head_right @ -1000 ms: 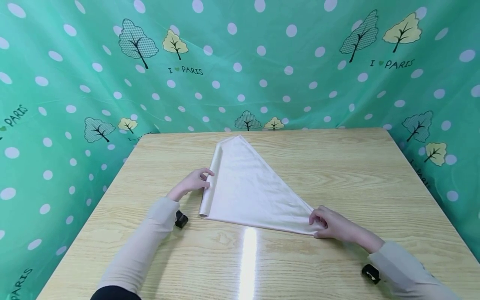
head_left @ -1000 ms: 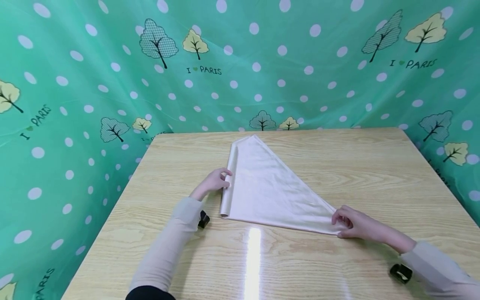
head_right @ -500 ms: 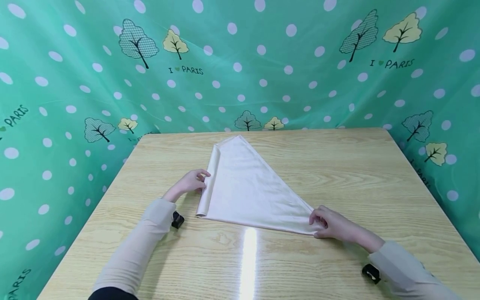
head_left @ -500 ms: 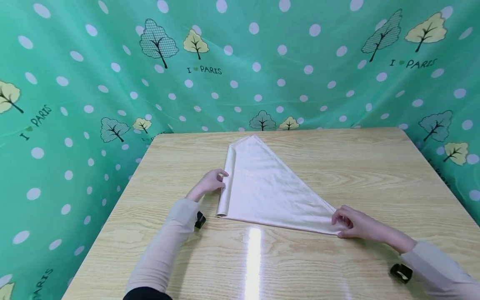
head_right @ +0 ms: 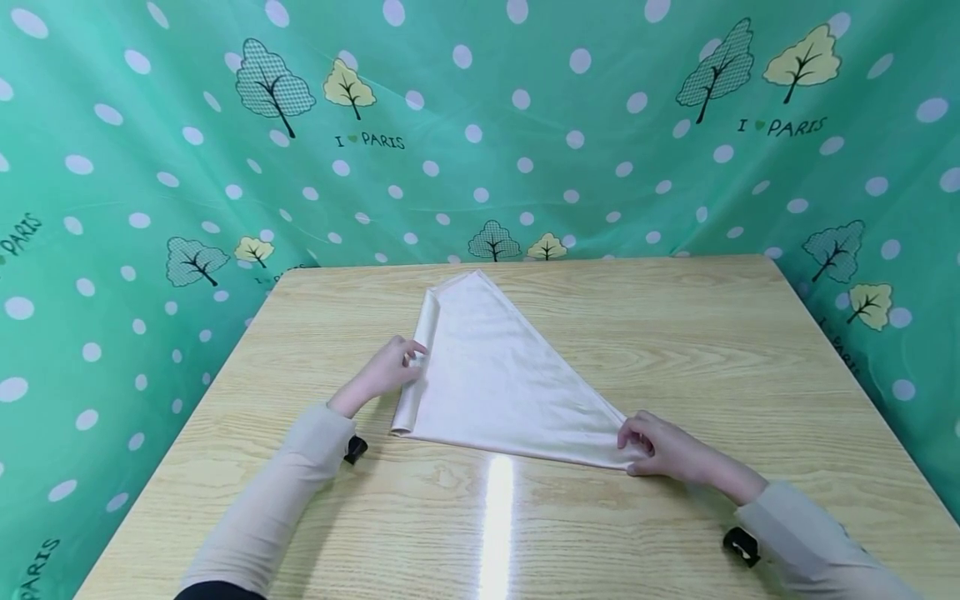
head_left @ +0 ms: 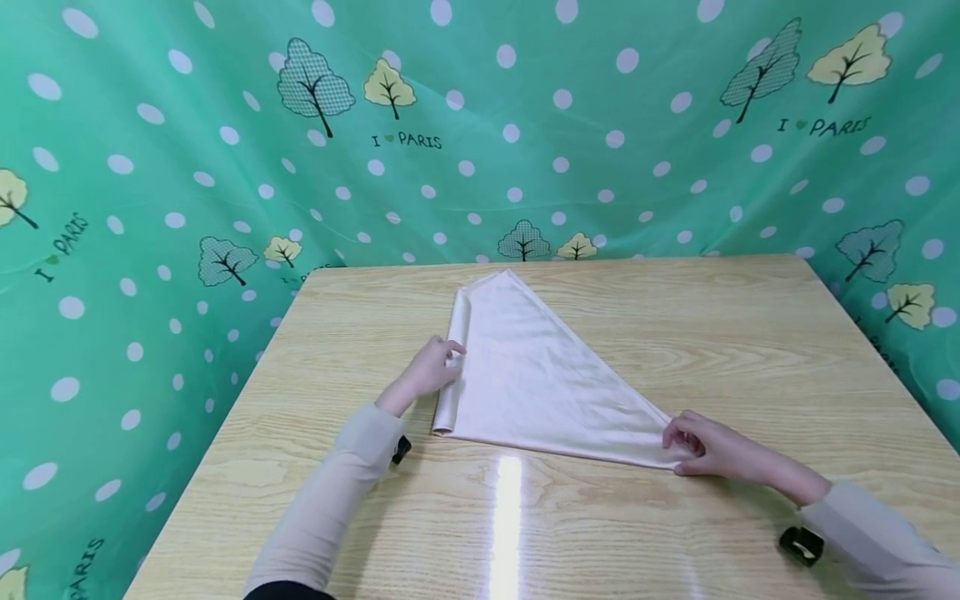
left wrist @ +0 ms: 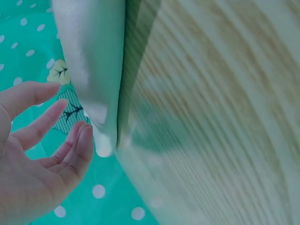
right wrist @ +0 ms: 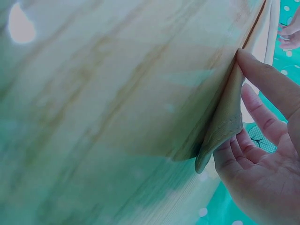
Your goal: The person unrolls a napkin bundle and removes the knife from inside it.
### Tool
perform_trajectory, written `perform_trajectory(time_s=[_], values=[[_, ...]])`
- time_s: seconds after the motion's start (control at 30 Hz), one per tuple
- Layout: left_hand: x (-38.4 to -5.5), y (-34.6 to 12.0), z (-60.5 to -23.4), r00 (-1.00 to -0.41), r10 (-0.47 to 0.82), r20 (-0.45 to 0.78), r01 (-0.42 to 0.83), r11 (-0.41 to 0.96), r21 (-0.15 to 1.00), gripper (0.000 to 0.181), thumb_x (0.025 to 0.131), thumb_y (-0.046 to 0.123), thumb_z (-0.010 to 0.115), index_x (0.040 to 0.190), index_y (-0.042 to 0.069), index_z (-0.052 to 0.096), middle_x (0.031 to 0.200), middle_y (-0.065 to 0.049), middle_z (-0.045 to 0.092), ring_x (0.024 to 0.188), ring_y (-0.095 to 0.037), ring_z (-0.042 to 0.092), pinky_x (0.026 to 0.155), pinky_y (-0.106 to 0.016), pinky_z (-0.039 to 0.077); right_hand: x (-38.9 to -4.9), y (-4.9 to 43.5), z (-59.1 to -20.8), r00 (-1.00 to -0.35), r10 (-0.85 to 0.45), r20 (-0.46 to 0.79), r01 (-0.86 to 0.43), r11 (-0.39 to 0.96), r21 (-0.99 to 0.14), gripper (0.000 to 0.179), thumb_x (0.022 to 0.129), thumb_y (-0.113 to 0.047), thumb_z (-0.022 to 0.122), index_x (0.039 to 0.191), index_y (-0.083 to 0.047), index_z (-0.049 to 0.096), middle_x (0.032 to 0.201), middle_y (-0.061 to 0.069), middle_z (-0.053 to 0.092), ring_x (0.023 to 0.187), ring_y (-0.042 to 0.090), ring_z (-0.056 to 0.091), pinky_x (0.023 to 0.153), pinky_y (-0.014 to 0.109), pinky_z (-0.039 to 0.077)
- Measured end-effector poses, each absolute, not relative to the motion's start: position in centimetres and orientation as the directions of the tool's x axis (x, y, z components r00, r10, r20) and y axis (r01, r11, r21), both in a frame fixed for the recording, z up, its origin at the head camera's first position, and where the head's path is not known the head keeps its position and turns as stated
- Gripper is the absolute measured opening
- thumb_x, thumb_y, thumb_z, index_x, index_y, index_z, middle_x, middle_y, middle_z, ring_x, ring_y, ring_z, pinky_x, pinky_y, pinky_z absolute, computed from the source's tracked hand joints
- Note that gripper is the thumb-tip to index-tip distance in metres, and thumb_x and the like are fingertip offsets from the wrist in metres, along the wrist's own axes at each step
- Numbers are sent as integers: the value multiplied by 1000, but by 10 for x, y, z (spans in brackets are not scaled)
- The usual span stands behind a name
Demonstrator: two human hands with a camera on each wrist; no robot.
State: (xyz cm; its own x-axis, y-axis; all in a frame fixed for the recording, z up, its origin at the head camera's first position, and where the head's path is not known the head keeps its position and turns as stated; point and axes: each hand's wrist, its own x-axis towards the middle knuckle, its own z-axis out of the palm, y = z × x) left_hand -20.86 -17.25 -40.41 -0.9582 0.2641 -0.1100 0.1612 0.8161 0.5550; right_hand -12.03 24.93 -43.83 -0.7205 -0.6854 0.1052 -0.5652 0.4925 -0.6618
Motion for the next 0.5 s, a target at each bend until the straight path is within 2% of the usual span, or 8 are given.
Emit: perform_trajectory(time_s=[0.27, 0.5], values=[[-203, -168, -408, -949, 297, -107, 214, 855, 472, 35, 77, 9, 65, 109, -1, 58, 97, -18, 47, 81, -24, 50, 69, -32, 47, -120, 249, -436, -725, -685, 66, -546, 514, -661, 27, 73, -16, 70, 92, -8, 53, 78, -4, 40, 66, 2, 36, 53, 19, 34], [-205, -168, -414, -944, 308, -119, 220, 855, 469, 39, 74, 11, 69, 109, -3, 57, 99, -18, 43, 80, -23, 49, 71, -32, 48, -120, 250, -436, -724, -686, 78, -554, 510, -658, 26, 73, -16, 70, 92, -9, 53, 78, -5, 40, 66, 2, 36, 53, 19, 34]])
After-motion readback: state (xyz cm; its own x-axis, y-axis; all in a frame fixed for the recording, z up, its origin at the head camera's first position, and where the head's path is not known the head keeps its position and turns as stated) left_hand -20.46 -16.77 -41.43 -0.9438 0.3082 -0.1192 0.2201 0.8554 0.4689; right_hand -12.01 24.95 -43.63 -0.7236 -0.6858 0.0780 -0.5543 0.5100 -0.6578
